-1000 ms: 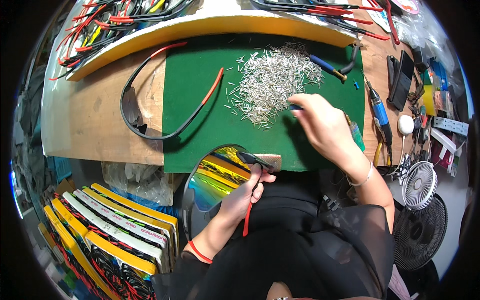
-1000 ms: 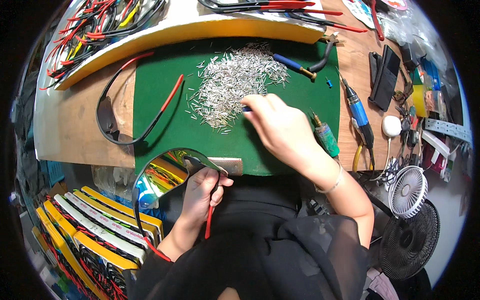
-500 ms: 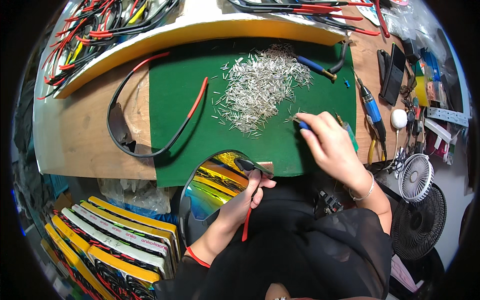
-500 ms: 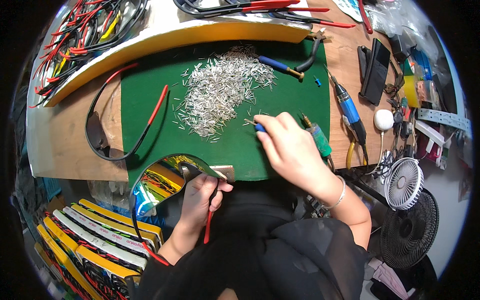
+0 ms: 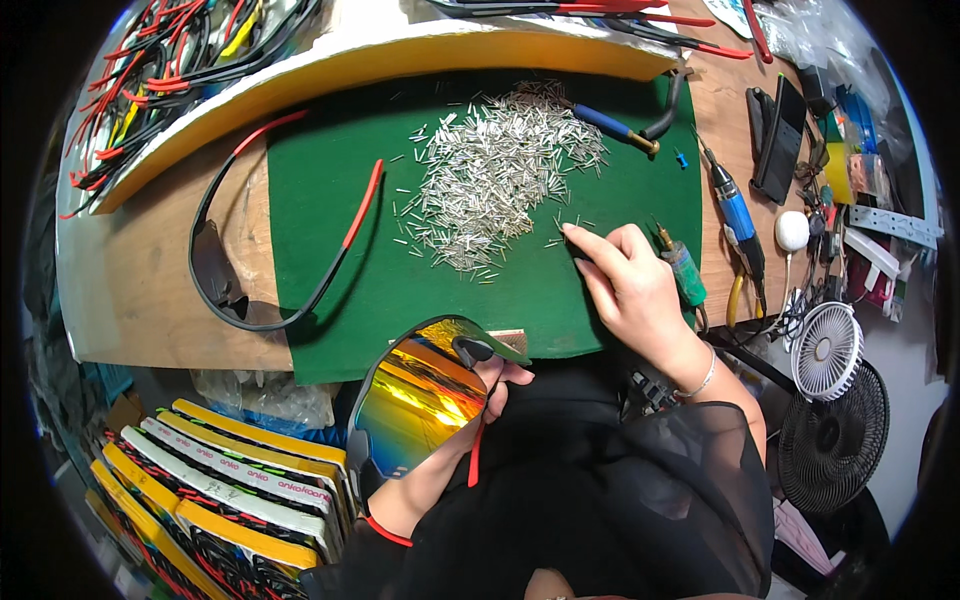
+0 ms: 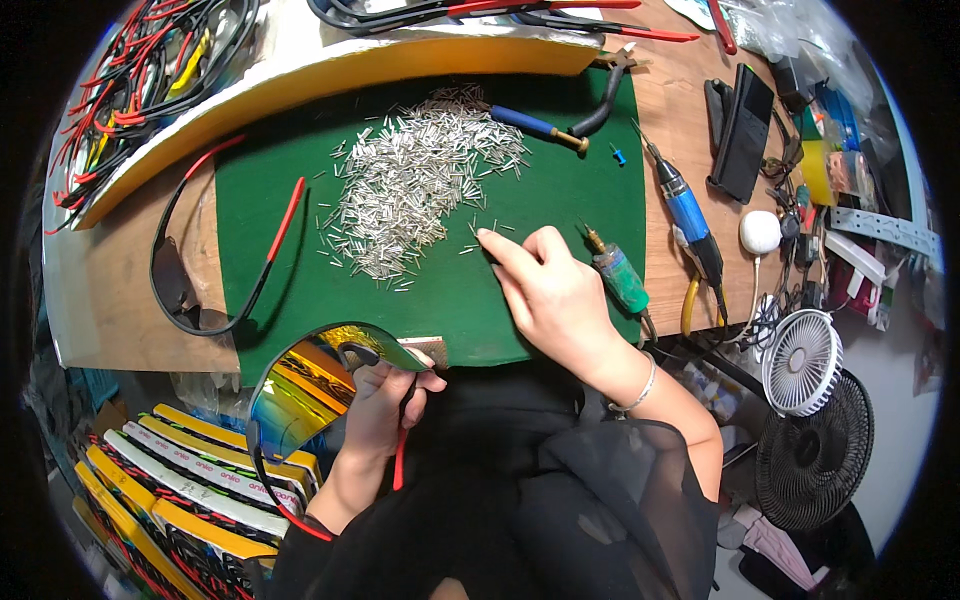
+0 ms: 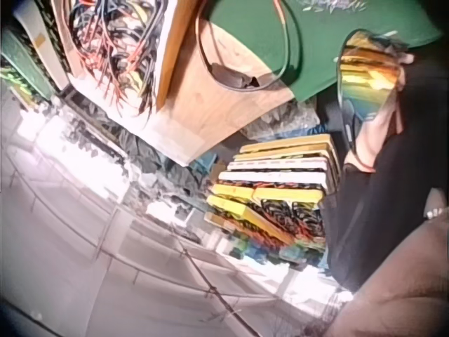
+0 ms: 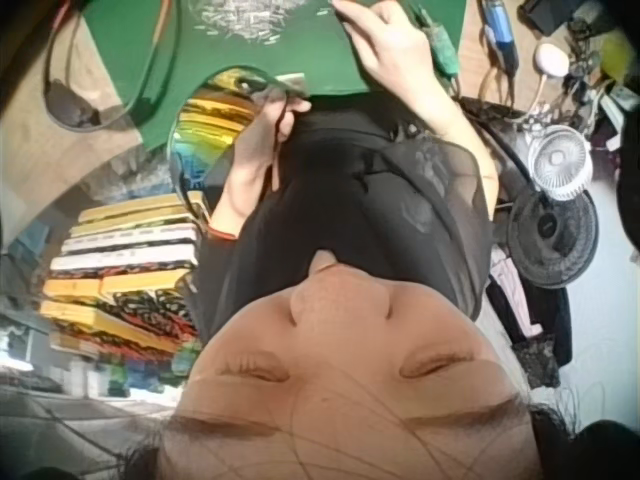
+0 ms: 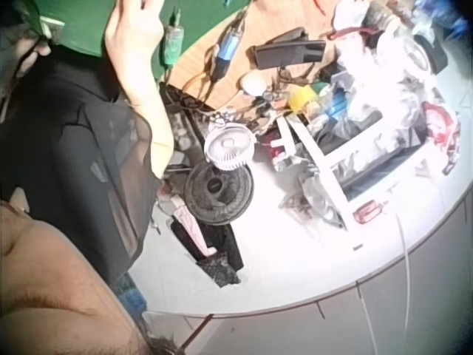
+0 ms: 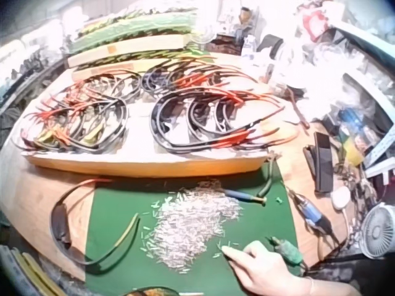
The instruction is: The person assembles headband-like devices by inserting small metal pins into the frame using a screwdriver and a soldering iron. They handle multiple units, placing completed ones aside and picking up new ones from a nearby tray.
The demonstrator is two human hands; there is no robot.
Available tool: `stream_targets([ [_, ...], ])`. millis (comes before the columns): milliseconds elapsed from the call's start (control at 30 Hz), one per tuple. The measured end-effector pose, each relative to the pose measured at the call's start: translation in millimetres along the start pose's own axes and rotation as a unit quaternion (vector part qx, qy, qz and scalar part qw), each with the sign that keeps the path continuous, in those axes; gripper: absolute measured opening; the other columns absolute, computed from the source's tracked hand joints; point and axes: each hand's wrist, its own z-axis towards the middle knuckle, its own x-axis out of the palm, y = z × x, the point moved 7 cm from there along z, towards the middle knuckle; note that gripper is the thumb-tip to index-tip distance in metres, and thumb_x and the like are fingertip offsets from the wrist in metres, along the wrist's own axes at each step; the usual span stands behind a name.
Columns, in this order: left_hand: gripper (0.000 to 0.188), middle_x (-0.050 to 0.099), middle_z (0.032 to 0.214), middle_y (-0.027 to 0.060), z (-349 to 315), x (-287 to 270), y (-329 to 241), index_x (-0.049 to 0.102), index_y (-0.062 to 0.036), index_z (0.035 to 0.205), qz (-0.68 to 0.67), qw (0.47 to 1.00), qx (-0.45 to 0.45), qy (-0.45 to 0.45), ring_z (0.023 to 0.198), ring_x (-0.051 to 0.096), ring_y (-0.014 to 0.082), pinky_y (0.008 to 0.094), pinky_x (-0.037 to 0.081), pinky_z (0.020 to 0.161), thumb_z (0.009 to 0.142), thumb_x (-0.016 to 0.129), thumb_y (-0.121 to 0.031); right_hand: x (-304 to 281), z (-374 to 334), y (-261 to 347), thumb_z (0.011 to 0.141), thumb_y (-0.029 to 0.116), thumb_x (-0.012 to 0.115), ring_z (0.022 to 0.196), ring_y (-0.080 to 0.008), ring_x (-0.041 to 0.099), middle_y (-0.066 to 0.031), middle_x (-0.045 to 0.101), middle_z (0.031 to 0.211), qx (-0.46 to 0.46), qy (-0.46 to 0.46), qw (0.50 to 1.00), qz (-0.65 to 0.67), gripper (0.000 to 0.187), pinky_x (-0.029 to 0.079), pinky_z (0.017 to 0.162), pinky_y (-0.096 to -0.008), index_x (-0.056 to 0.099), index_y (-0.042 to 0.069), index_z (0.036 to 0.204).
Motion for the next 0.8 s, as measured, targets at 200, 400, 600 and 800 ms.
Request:
stream_targets([
  [200, 0.022, 0.063, 0.072, 0.0116, -2.7, 0.0, -2.3, 0.060, -0.0004, 0.093, 0.009, 1.000, -0.005, -0.014, 0.037, 0.037, 0.0061, 0.0190, 0.027, 0.034, 0.090, 0.048, -0.018, 0.4, -1.2, 3.1, 0.075, 0.004, 0.060, 0.057, -0.0207, 0.053, -0.0083, 0.045, 0.076, -0.009, 0.002, 1.000, -0.022, 0.037, 0.045, 0.049, -0.0313, 0.056, 0.011, 0.111],
  [400, 0.022, 0.063, 0.072, 0.0117, -1.7, -0.4, 0.6, 0.060, -0.0005, 0.094, -0.001, 1.000, -0.009, -0.010, 0.037, 0.037, 0.0061, 0.0189, 0.027, 0.034, 0.090, 0.047, -0.018, 1.6, 0.7, 2.9, 0.076, 0.004, 0.060, 0.056, -0.0214, 0.054, -0.0087, 0.045, 0.076, -0.007, 0.004, 1.000, -0.020, 0.035, 0.046, 0.048, -0.0312, 0.056, 0.010, 0.110],
  [600, 0.022, 0.063, 0.073, 0.0117, -2.3, -0.4, -1.8, 0.060, -0.0009, 0.095, -0.015, 1.000, -0.003, -0.001, 0.037, 0.037, 0.0060, 0.0185, 0.028, 0.035, 0.090, 0.047, -0.018, 2.8, 3.5, 5.6, 0.077, 0.005, 0.059, 0.055, -0.0218, 0.054, -0.0088, 0.046, 0.075, 0.002, 0.000, 1.000, -0.022, 0.033, 0.046, 0.048, -0.0318, 0.056, 0.010, 0.110],
  [800, 0.022, 0.063, 0.073, 0.0119, -1.8, 0.0, 0.6, 0.060, -0.0009, 0.096, -0.016, 1.000, -0.008, 0.008, 0.038, 0.037, 0.0061, 0.0185, 0.028, 0.036, 0.090, 0.047, -0.018, 1.8, 4.6, 7.1, 0.078, 0.006, 0.058, 0.054, -0.0218, 0.054, -0.0086, 0.045, 0.076, 0.022, -0.018, 0.999, -0.036, 0.034, 0.045, 0.047, -0.0321, 0.055, 0.011, 0.111],
])
